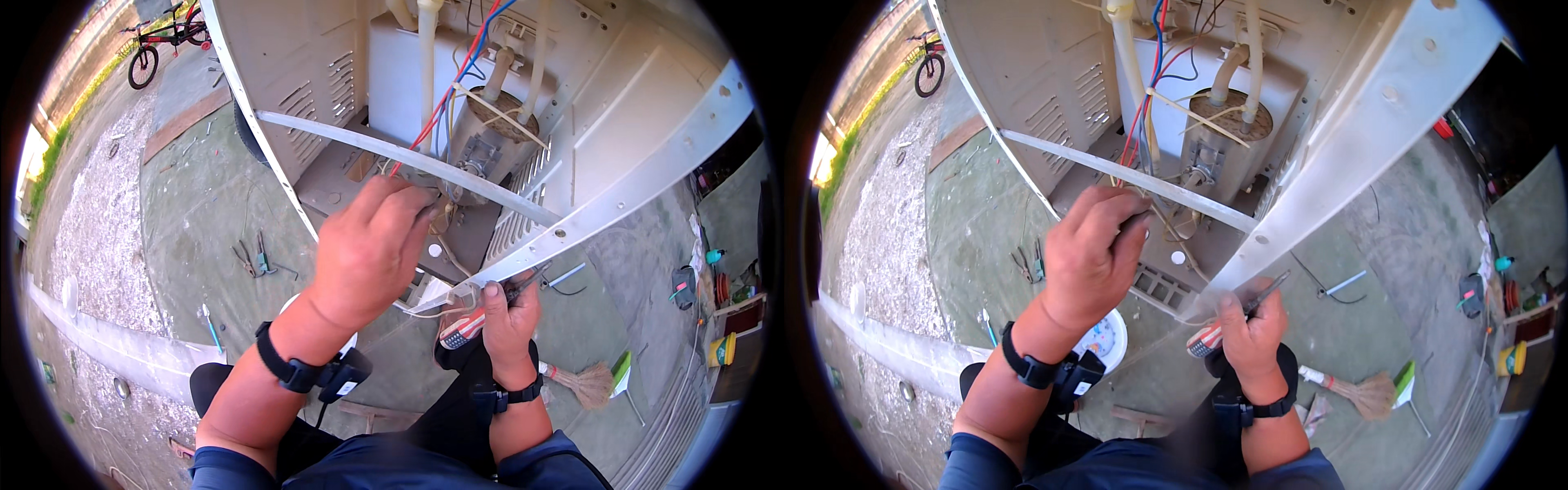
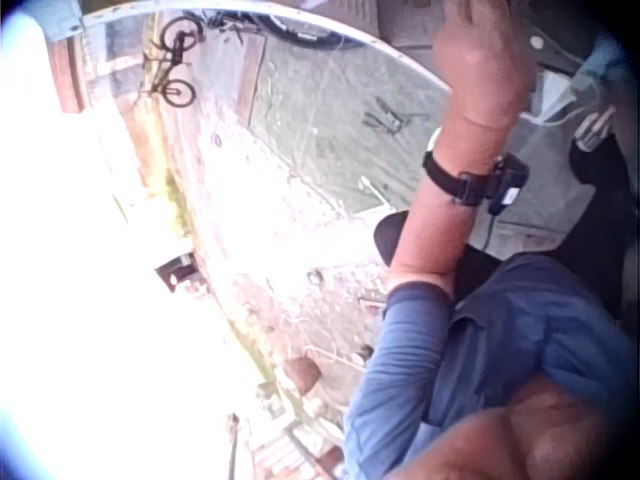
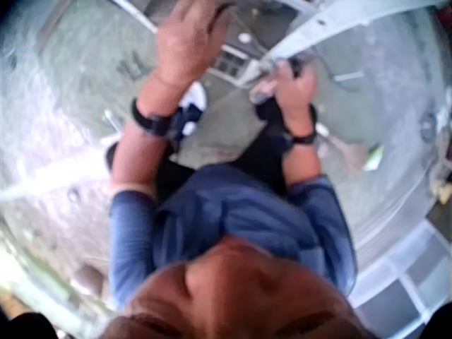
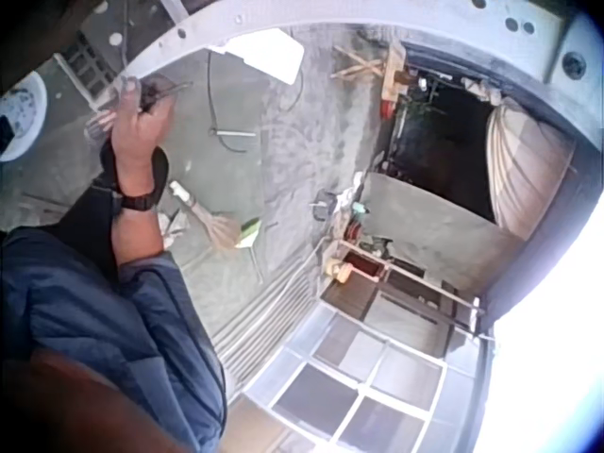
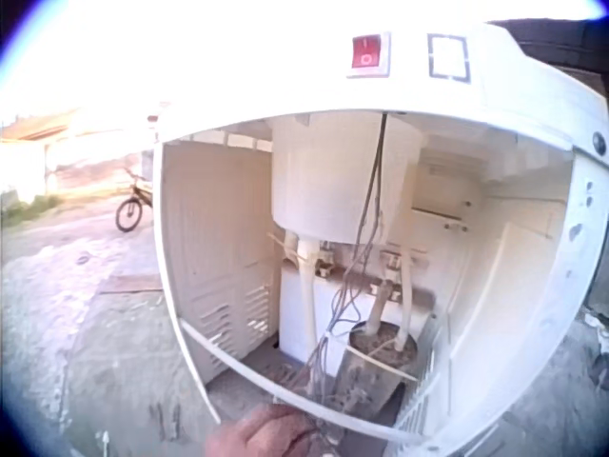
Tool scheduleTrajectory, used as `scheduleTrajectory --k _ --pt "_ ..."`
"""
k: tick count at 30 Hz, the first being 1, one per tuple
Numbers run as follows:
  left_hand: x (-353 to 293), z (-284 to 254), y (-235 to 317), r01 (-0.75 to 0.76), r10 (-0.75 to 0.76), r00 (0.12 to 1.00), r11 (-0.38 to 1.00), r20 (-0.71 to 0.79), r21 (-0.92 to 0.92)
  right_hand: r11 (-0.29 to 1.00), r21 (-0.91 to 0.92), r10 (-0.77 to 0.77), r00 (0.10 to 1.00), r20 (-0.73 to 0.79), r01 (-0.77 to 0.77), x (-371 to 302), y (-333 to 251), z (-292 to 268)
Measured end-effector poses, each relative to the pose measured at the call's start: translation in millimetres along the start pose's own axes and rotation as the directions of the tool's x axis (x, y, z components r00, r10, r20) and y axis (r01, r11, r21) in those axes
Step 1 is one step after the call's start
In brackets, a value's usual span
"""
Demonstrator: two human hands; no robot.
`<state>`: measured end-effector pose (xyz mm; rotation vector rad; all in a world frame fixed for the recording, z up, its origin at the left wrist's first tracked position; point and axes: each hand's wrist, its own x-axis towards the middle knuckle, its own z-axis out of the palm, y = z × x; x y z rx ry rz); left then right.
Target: The person removes the top and back panels of a water dispenser using a screwdriver, then handles and adjusts the internal wires and a small electrical component by hand.
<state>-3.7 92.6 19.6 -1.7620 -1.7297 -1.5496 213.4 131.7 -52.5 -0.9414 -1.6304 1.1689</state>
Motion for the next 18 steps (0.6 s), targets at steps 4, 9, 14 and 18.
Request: scheduleTrajectory --k 4,9,14,18 --pt "10 16 7 0.126 -0.149 0.980 0.977 0.131 0.174 0.990 -0.091 -0.110 0.992 -0.065 0.104 6 2 4" --pt "17 28 -5 0.124 -0.207 0.954 0.931 0.217 0.343 0.997 -0.021 -0.078 0.996 -0.048 0.077 4 -2 7" --pt "21 35 -5 0.121 -0.202 0.956 0.932 0.213 0.341 0.995 -0.065 -0.077 0.996 -0.041 0.074 2 -1 6" --pt "21 36 -6 0.136 -0.194 0.964 0.947 0.180 0.291 0.993 -0.048 -0.107 0.993 -0.042 0.105 2 5 6"
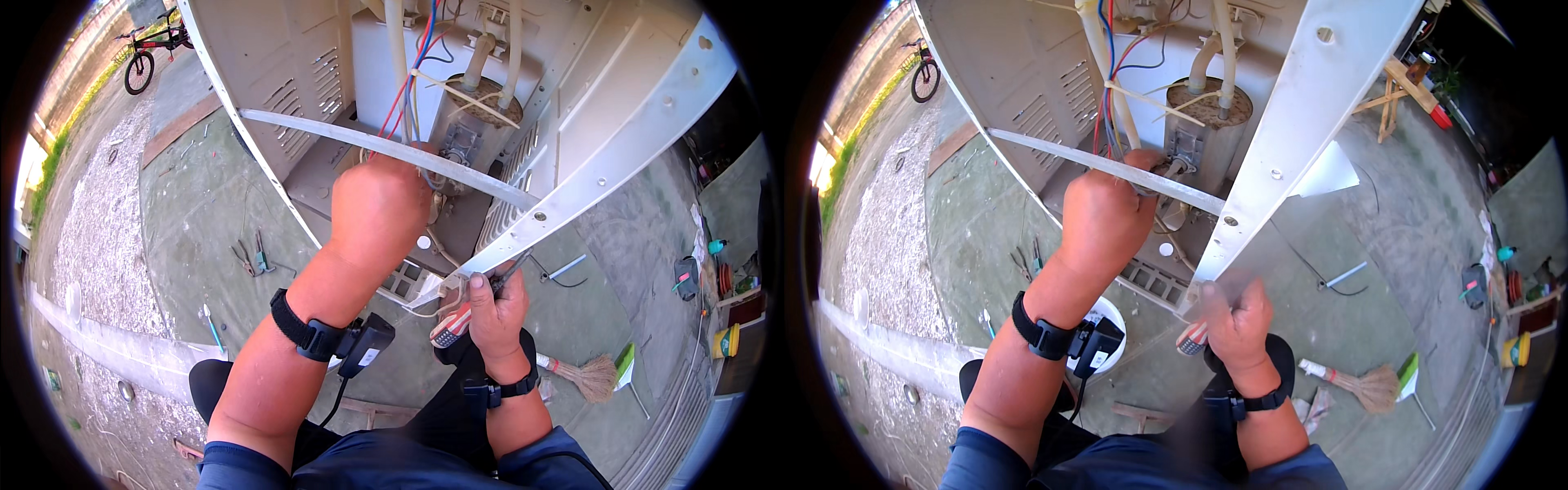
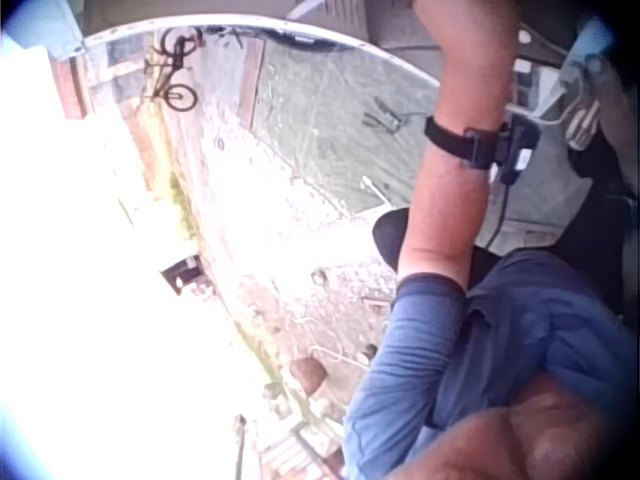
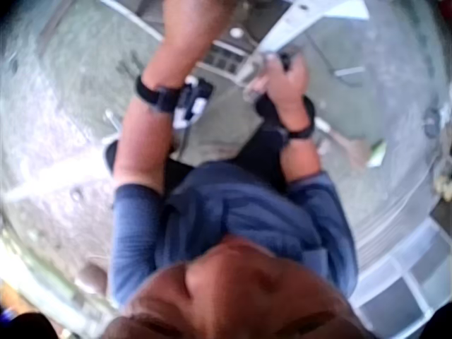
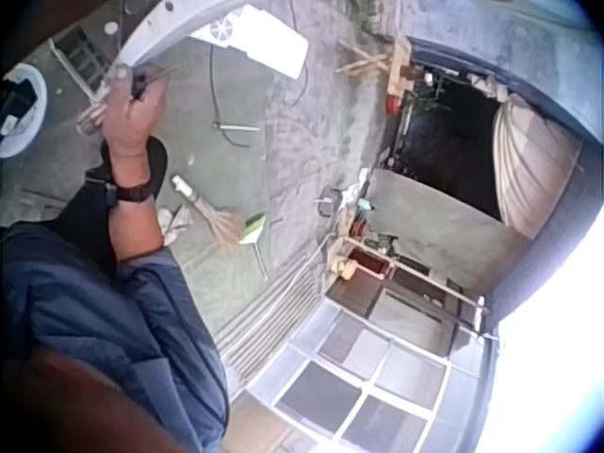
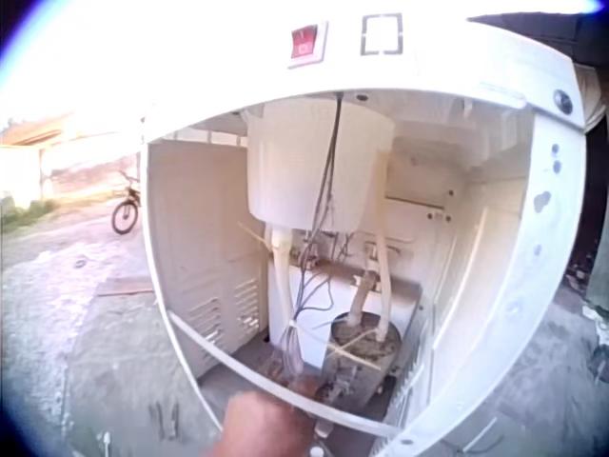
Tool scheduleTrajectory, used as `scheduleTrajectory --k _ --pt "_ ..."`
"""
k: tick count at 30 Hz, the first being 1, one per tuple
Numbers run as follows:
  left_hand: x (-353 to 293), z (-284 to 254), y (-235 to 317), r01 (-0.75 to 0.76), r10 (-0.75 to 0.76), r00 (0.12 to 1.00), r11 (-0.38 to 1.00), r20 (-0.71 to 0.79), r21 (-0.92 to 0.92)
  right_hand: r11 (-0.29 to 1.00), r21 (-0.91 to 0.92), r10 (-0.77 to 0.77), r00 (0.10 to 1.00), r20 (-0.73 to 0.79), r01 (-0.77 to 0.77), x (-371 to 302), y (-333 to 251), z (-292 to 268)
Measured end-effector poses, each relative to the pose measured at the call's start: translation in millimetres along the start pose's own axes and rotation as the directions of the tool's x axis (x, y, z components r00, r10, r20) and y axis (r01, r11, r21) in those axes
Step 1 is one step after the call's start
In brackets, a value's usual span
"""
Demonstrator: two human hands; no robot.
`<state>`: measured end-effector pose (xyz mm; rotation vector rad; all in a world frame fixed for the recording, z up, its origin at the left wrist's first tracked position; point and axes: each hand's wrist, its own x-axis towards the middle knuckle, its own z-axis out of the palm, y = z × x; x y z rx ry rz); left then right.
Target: The person removes the top and back panels of a water dispenser using a screwdriver, then handles and adjusts the internal wires and a small electrical component by hand.
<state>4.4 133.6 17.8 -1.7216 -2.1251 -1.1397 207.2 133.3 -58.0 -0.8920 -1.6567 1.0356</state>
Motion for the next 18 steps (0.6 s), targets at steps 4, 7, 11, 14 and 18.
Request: scheduleTrajectory --k 4,7,11,14,18 --pt "-2 2 -1 0.040 -0.043 0.999 0.995 -0.025 -0.086 1.000 -0.021 0.004 1.000 0.001 -0.004 1 -1 0" --pt "-1 -2 3 0.035 -0.043 0.998 0.986 -0.046 -0.166 1.000 -0.010 0.019 1.000 0.011 -0.019 2 -9 1" --pt "0 0 2 -0.025 0.006 0.995 0.980 -0.096 -0.199 1.000 -0.003 0.013 1.000 0.012 -0.013 3 -9 1" --pt "0 0 -1 -0.041 0.031 0.997 0.988 -0.071 -0.151 1.000 0.005 0.026 1.000 0.008 -0.026 3 -9 3" --pt "4 0 1 -0.072 0.064 0.996 0.989 -0.066 -0.132 0.999 -0.030 0.011 1.000 0.009 -0.011 2 -7 1"
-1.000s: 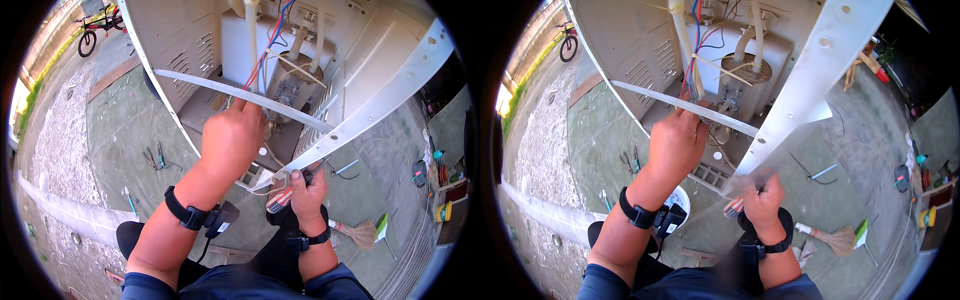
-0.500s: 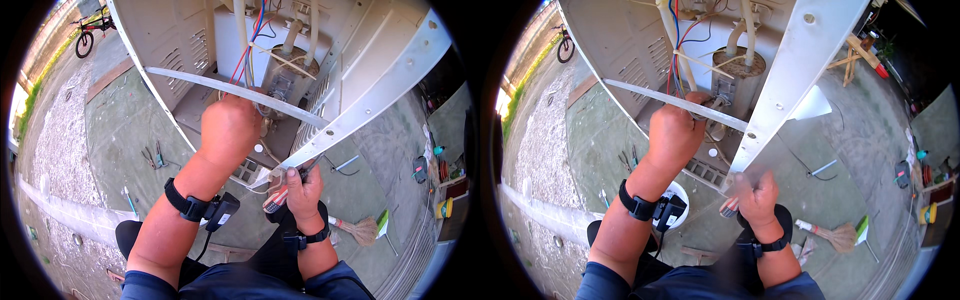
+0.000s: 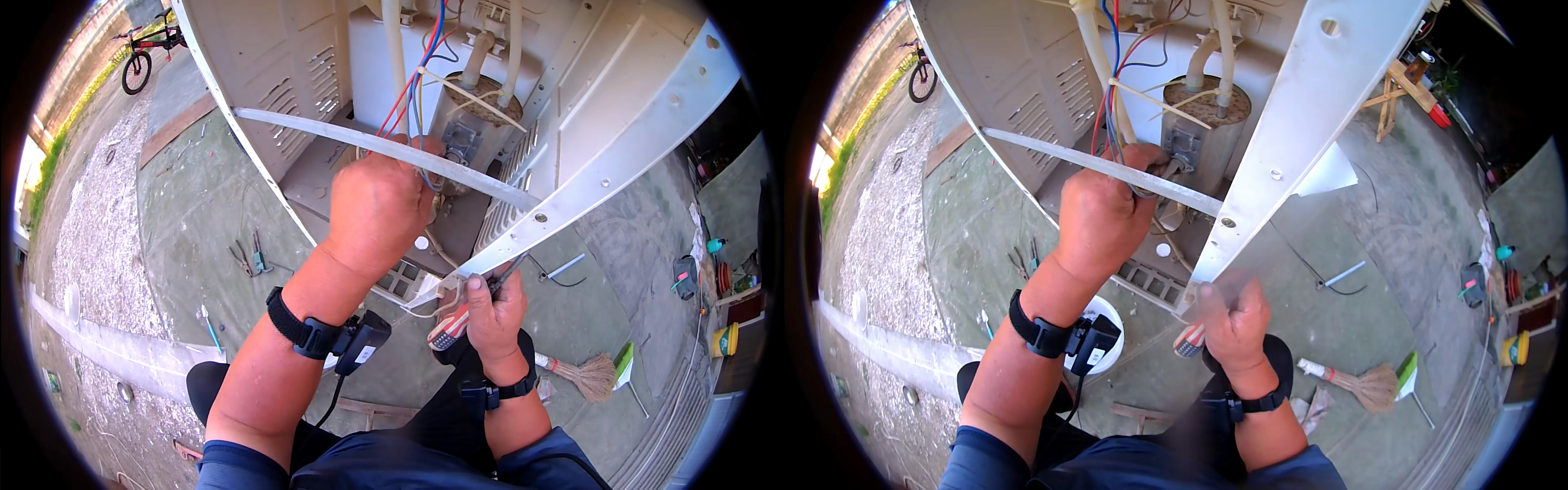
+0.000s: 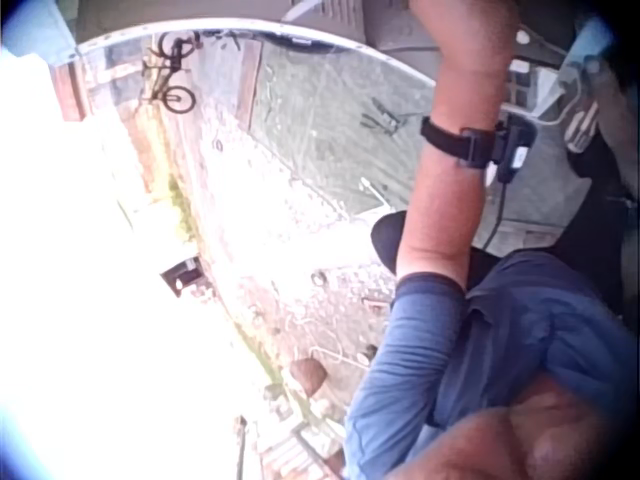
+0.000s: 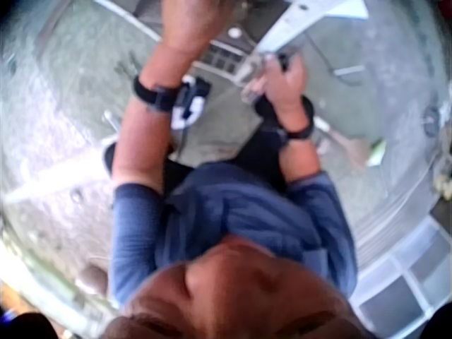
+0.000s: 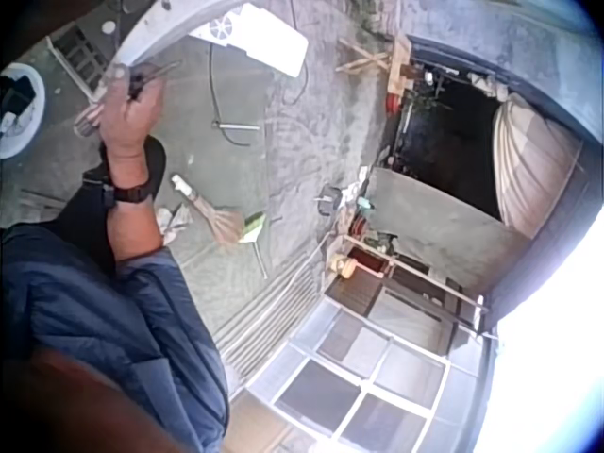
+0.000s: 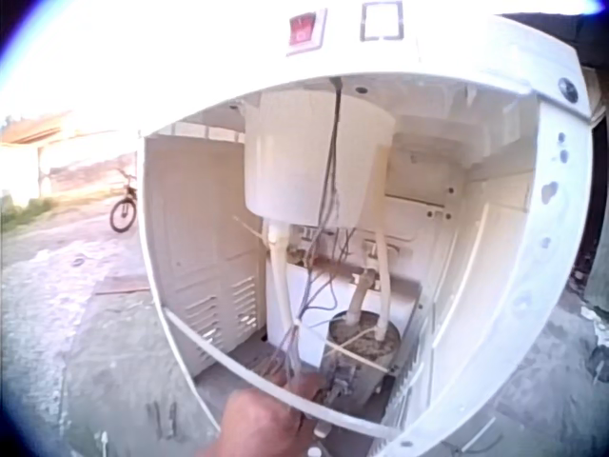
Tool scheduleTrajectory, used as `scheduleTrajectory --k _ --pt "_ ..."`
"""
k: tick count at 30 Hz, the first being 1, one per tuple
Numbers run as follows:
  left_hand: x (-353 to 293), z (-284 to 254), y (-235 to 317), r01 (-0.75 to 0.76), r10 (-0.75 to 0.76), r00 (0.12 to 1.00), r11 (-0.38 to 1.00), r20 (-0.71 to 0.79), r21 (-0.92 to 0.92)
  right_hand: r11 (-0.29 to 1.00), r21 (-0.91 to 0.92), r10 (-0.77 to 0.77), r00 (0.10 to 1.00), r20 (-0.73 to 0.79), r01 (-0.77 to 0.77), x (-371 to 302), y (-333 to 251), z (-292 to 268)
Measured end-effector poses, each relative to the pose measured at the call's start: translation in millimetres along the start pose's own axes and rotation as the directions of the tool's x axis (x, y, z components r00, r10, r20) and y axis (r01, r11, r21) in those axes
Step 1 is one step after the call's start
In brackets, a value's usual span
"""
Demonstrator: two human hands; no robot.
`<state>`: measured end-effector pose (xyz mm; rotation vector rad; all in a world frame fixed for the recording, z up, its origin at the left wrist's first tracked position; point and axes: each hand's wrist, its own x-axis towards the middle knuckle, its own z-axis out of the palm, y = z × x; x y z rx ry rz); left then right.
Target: The person removes the top and back panels of a water dispenser using a screwdriver, then handles and adjusts the internal wires and a small electrical component by hand.
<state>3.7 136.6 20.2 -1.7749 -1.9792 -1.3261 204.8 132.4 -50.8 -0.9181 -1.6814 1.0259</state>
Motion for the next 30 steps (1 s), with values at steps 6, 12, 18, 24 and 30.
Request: scheduleTrajectory --k 6,12,18,24,30 --pt "6 -4 -5 -0.009 0.012 0.999 0.999 0.046 -0.049 1.000 -0.024 -0.011 1.000 -0.003 0.011 0 0 0" --pt "10 -6 -6 -0.034 0.037 0.995 0.999 0.090 -0.030 1.000 0.015 -0.013 1.000 -0.004 0.013 -1 4 -1" --pt "10 -8 -7 -0.053 0.050 0.991 0.998 0.123 0.024 1.000 -0.008 -0.013 1.000 0.001 0.013 -1 3 0" --pt "8 -6 -11 -0.105 0.095 0.988 0.991 0.118 0.078 1.000 -0.028 -0.014 1.000 -0.001 0.014 0 -3 0" --pt "8 -6 -12 -0.105 0.103 0.993 0.993 0.055 0.048 0.999 -0.031 -0.009 1.000 -0.001 0.009 1 -7 0"
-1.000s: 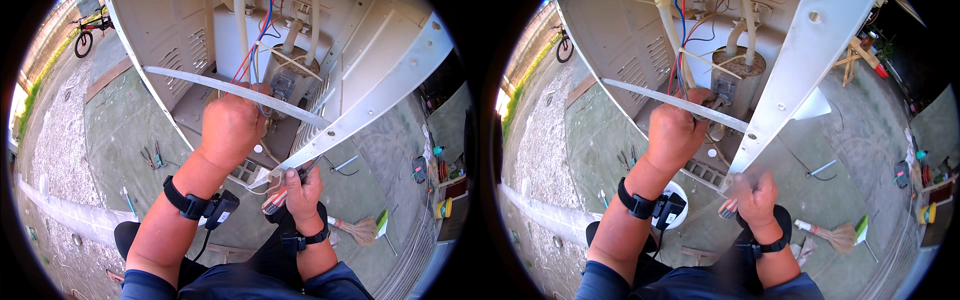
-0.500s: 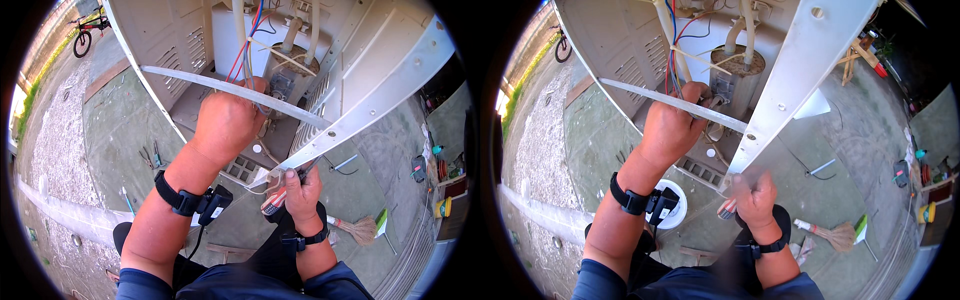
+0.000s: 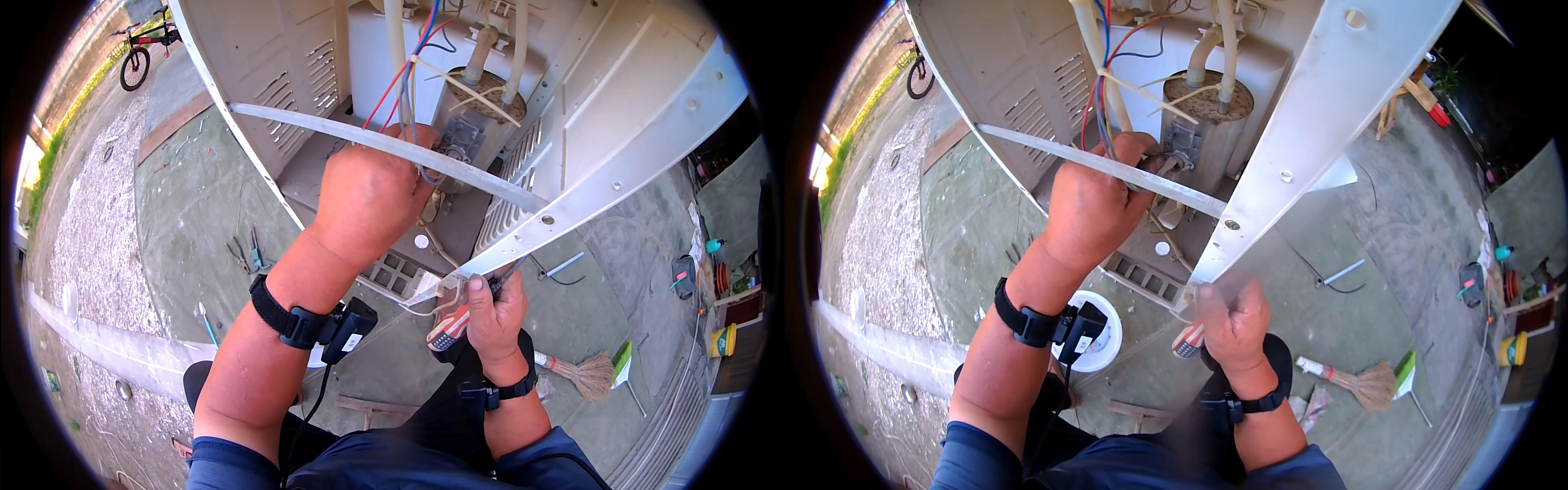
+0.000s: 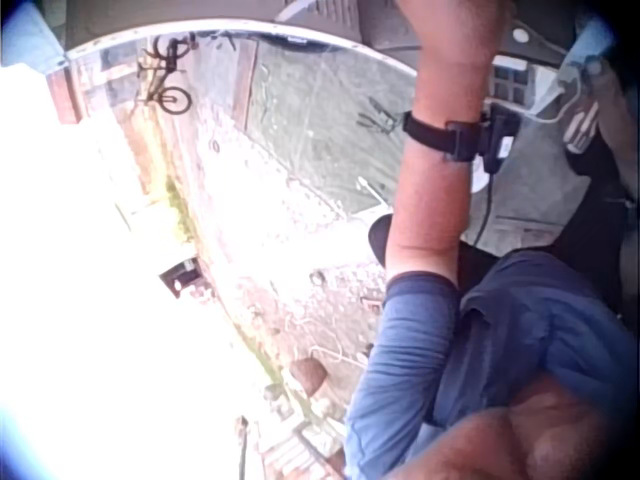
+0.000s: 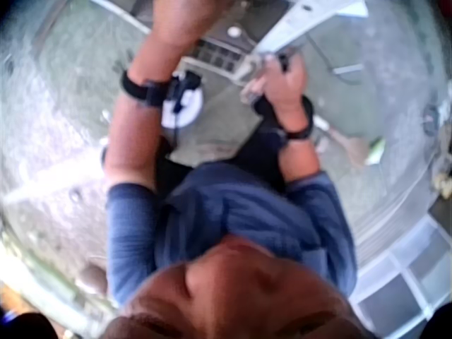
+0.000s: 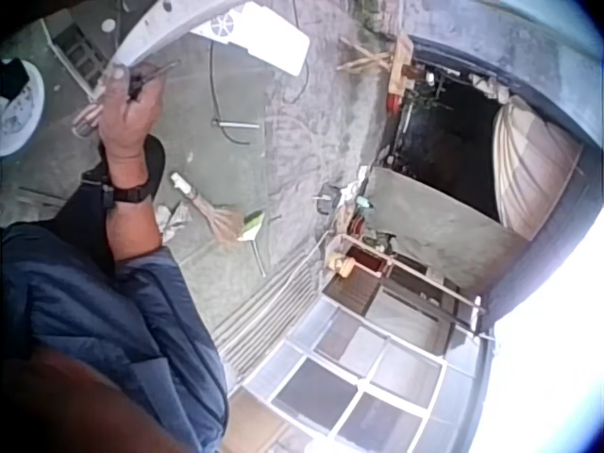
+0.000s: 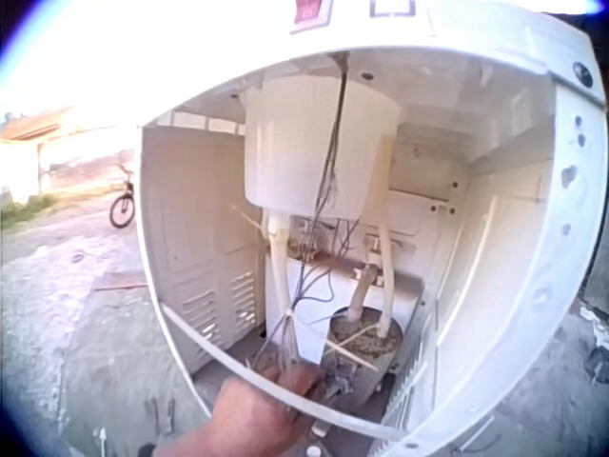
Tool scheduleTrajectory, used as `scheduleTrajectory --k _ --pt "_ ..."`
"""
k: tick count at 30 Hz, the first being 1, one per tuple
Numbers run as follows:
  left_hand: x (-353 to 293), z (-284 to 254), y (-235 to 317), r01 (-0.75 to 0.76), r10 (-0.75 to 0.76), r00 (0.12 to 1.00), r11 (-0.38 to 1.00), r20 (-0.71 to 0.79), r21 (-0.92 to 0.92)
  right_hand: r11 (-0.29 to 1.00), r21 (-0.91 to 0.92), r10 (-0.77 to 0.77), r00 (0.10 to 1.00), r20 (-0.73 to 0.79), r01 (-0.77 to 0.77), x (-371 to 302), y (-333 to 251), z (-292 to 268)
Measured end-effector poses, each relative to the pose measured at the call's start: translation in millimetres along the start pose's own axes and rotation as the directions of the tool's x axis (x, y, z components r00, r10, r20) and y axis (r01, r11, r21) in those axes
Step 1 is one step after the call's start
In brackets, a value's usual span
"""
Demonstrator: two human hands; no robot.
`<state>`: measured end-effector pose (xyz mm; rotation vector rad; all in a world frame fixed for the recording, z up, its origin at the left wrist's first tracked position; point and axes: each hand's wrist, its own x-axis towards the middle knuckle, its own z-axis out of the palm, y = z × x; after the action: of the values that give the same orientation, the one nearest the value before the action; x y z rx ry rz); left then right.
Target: The person removes the top and back panels of a water dispenser using a screwdriver, then handles and adjusts the internal wires and a small electrical component by hand.
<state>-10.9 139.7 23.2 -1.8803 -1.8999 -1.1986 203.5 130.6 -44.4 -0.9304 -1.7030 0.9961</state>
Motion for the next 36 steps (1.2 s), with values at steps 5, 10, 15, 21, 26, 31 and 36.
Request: scheduleTrajectory --k 5,10,15,21,26,31,36 --pt "-8 -3 -2 0.012 -0.014 0.997 1.000 -0.071 -0.023 1.000 -0.003 -0.010 1.000 0.013 0.010 -1 6 -1" --pt "-37 -19 5 0.079 -0.088 0.995 0.985 -0.049 -0.153 1.000 -0.003 0.006 1.000 0.012 -0.006 0 -1 -2" --pt "-79 -29 5 0.245 -0.269 0.963 0.910 -0.026 -0.335 0.998 -0.004 -0.057 0.998 0.006 0.057 0 10 -2" --pt "-104 -41 -7 0.563 -0.714 0.672 0.323 0.194 -0.761 1.000 0.031 -0.006 1.000 -0.006 0.006 0 2 -1" --pt "-109 -37 -23 0.455 -0.775 0.531 -0.081 0.343 -0.887 0.999 0.031 0.029 0.998 0.054 -0.031 -6 8 -3" --pt "-112 -26 -26 0.407 -0.733 0.480 -0.301 0.482 -0.862 0.999 0.009 -0.039 0.999 0.018 0.039 -6 16 -2" --pt "-119 -17 -26 0.397 -0.690 0.480 -0.381 0.543 -0.835 0.998 -0.026 -0.054 0.998 0.027 0.055 -9 23 -6"
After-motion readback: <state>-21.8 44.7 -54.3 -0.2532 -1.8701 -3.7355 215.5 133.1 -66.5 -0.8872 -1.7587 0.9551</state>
